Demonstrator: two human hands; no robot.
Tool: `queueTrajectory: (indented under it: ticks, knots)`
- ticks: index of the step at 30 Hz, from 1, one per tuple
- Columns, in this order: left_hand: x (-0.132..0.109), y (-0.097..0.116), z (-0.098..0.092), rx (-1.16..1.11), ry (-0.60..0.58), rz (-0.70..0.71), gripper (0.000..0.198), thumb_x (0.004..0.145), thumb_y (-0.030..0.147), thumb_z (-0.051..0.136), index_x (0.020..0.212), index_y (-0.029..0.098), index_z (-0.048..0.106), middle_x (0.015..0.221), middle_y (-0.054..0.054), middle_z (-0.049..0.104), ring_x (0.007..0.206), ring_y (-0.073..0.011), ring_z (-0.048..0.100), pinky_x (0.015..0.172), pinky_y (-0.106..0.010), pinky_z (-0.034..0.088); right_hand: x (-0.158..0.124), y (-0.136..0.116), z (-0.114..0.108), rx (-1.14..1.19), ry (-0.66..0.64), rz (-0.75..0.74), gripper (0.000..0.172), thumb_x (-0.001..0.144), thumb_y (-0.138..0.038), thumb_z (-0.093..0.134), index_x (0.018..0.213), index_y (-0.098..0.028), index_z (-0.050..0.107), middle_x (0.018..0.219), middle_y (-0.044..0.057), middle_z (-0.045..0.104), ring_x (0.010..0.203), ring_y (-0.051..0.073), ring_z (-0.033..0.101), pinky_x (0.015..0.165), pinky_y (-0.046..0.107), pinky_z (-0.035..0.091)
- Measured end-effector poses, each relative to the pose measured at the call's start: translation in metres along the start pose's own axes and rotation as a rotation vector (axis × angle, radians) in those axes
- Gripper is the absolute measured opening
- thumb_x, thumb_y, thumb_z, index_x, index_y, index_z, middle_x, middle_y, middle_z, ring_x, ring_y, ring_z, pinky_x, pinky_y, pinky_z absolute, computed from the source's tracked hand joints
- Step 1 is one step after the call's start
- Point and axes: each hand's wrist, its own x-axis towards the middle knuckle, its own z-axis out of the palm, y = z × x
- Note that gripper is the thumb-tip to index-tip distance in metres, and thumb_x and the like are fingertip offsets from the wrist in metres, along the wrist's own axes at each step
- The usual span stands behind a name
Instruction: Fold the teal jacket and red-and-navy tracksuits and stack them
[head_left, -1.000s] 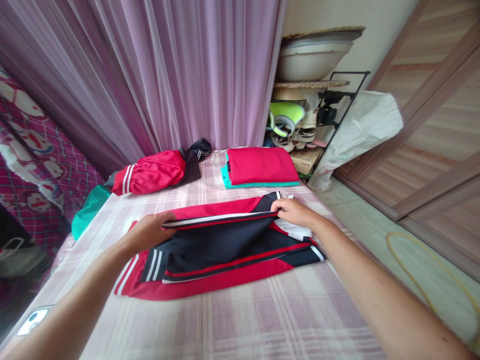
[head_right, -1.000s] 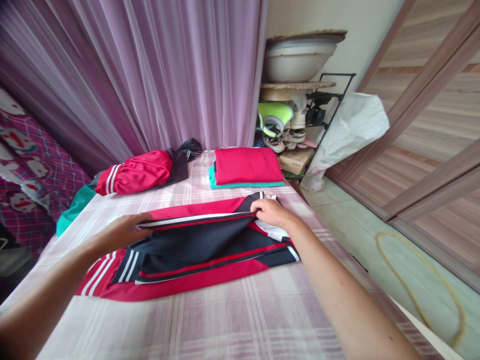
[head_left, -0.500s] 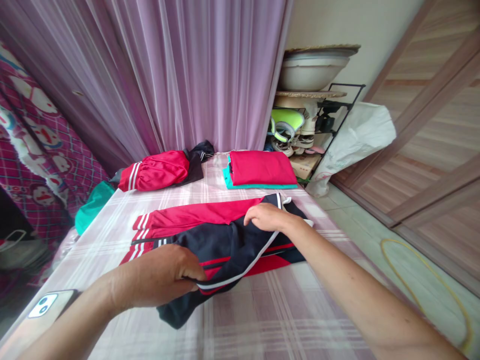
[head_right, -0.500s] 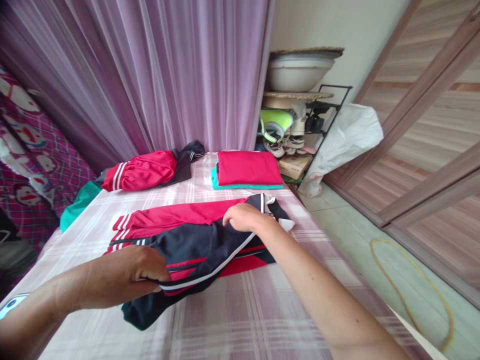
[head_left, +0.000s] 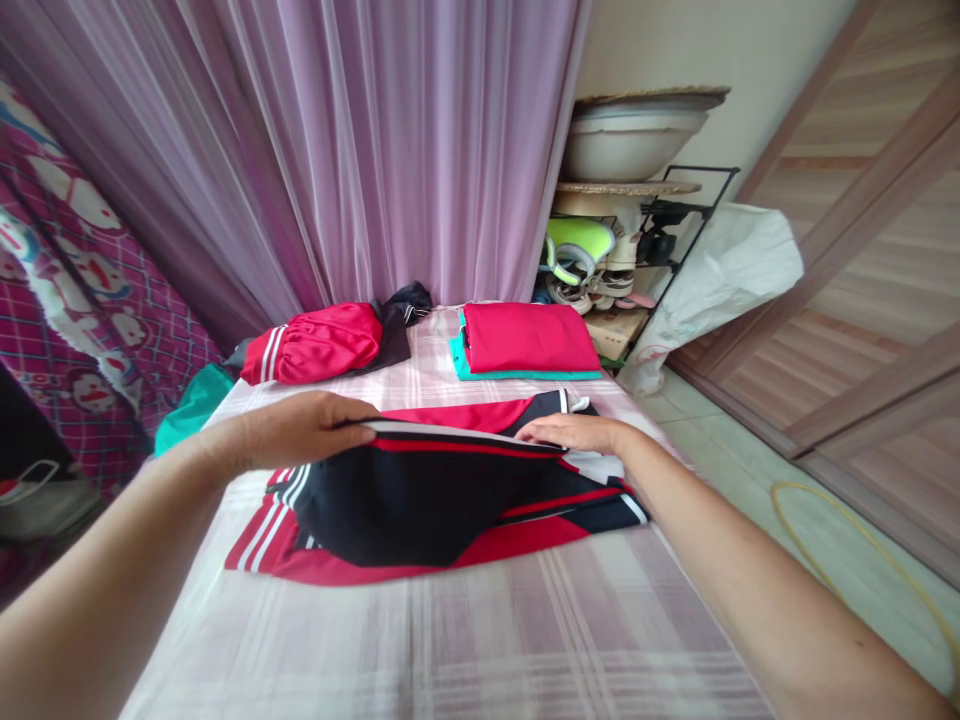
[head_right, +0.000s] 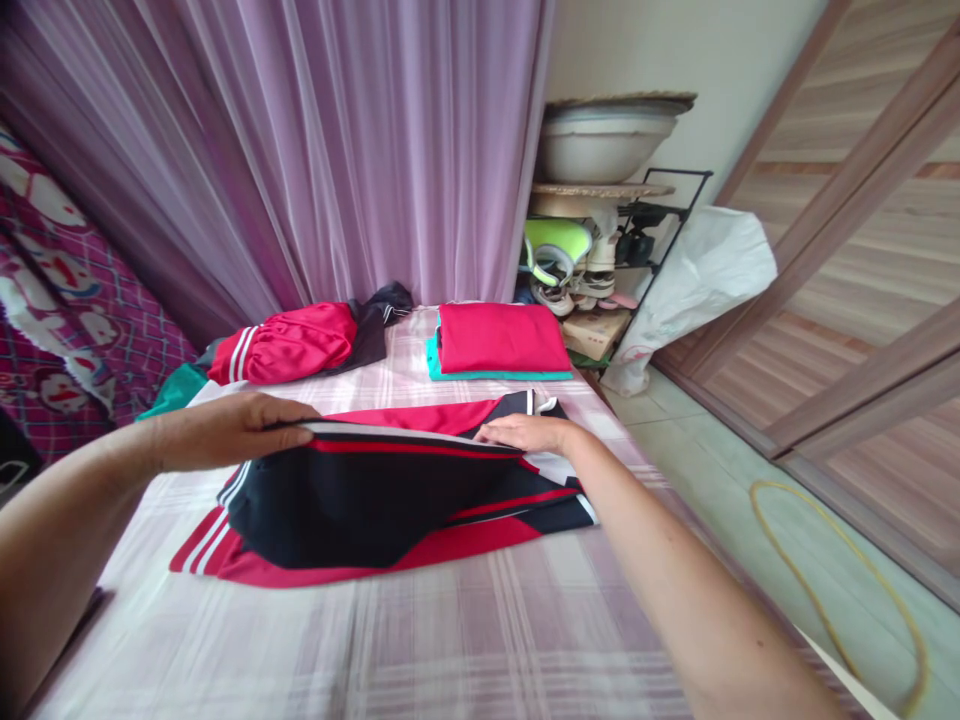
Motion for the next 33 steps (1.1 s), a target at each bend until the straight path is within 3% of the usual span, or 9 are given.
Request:
queueTrajectory:
  ticks: [1, 4, 9, 13, 20, 23, 27, 30, 33]
  knots:
    - [0.010, -0.013, -0.003, 0.036, -0.091, 0.007, 0.037, 0.084, 0.048, 0.056, 0.093, 0.017, 0.074, 0.075, 0.002, 0.072, 0.071, -0.0155, 0.062, 0.067, -0.022, 0.049, -0.006, 0.008, -0.005, -0.041, 0.023, 0.026, 0.043, 0.090, -0.054, 0.054, 0.110, -0.022, 0.076, 0.111, 0.005, 0.076, 0.102, 0.022, 0.070, 0.089, 0.029, 0.053]
    - [0.035, -0.048, -0.001, 0.207, -0.111, -0.076, 0.038, 0.089, 0.039, 0.048, 0.105, 0.014, 0.072, 0.088, 0.002, 0.074, 0.081, -0.0155, 0.064, 0.077, -0.023, 0.048, -0.007, 0.025, -0.009, -0.265, 0.132, 0.104, 0.031, 0.082, -0.046, 0.066, 0.098, -0.022, 0.077, 0.099, 0.004, 0.077, 0.090, 0.022, 0.070, 0.080, 0.027, 0.052]
    - [0.057, -0.103, 0.043, 0.380, -0.139, -0.213, 0.039, 0.087, 0.047, 0.051, 0.096, 0.017, 0.074, 0.094, -0.006, 0.077, 0.083, -0.0217, 0.067, 0.076, -0.026, 0.049, 0.027, 0.038, -0.004, -0.437, 0.456, 0.130, 0.024, 0.087, -0.039, 0.058, 0.092, -0.023, 0.075, 0.095, 0.003, 0.077, 0.091, 0.022, 0.068, 0.080, 0.029, 0.048]
    - [0.053, -0.132, 0.072, 0.413, 0.037, -0.313, 0.044, 0.090, 0.054, 0.041, 0.104, 0.023, 0.070, 0.105, -0.006, 0.075, 0.095, -0.0236, 0.068, 0.081, -0.028, 0.048, 0.040, 0.052, -0.007, -0.528, 0.489, 0.267, 0.019, 0.083, -0.040, 0.062, 0.087, -0.026, 0.075, 0.090, 0.001, 0.077, 0.088, 0.021, 0.067, 0.075, 0.028, 0.045]
    - [0.046, -0.122, 0.076, 0.401, 0.173, -0.312, 0.039, 0.092, 0.048, 0.040, 0.102, 0.024, 0.070, 0.104, -0.005, 0.074, 0.096, -0.0237, 0.067, 0.082, -0.031, 0.048, 0.027, 0.066, -0.012, -0.581, 0.490, 0.281, 0.020, 0.086, -0.035, 0.059, 0.095, -0.027, 0.075, 0.095, 0.001, 0.076, 0.087, 0.021, 0.067, 0.078, 0.030, 0.046]
    - [0.046, -0.113, 0.083, 0.462, 0.245, -0.297, 0.040, 0.093, 0.043, 0.041, 0.114, 0.023, 0.070, 0.120, -0.008, 0.071, 0.109, -0.0268, 0.065, 0.093, -0.036, 0.047, 0.029, 0.045, 0.000, -0.708, 0.566, 0.254, 0.024, 0.088, -0.030, 0.057, 0.104, -0.026, 0.074, 0.113, 0.005, 0.074, 0.105, 0.025, 0.064, 0.094, 0.039, 0.043]
    - [0.043, -0.104, 0.108, 0.492, 0.331, -0.247, 0.045, 0.097, 0.039, 0.036, 0.132, 0.025, 0.062, 0.140, -0.008, 0.061, 0.130, -0.0288, 0.054, 0.112, -0.046, 0.035, 0.048, -0.003, 0.037, -0.679, 0.682, 0.026, 0.036, 0.096, -0.030, 0.045, 0.122, -0.023, 0.069, 0.131, 0.009, 0.066, 0.123, 0.024, 0.057, 0.107, 0.042, 0.038]
    - [0.040, -0.097, 0.132, 0.498, 0.304, -0.268, 0.053, 0.097, 0.049, 0.038, 0.142, 0.027, 0.053, 0.151, -0.008, 0.050, 0.143, -0.0324, 0.038, 0.117, -0.055, 0.024, 0.068, -0.030, 0.072, -0.637, 0.549, -0.073, 0.046, 0.099, -0.040, 0.042, 0.140, -0.026, 0.056, 0.151, 0.008, 0.050, 0.141, 0.024, 0.040, 0.117, 0.048, 0.025]
    - [0.038, -0.092, 0.148, 0.484, 0.243, -0.325, 0.062, 0.096, 0.056, 0.038, 0.150, 0.027, 0.044, 0.154, -0.009, 0.046, 0.146, -0.0338, 0.033, 0.118, -0.057, 0.021, 0.083, -0.037, 0.098, -0.615, 0.337, 0.085, 0.059, 0.099, -0.054, 0.036, 0.152, -0.029, 0.041, 0.163, 0.009, 0.029, 0.150, 0.028, 0.022, 0.119, 0.058, 0.010]
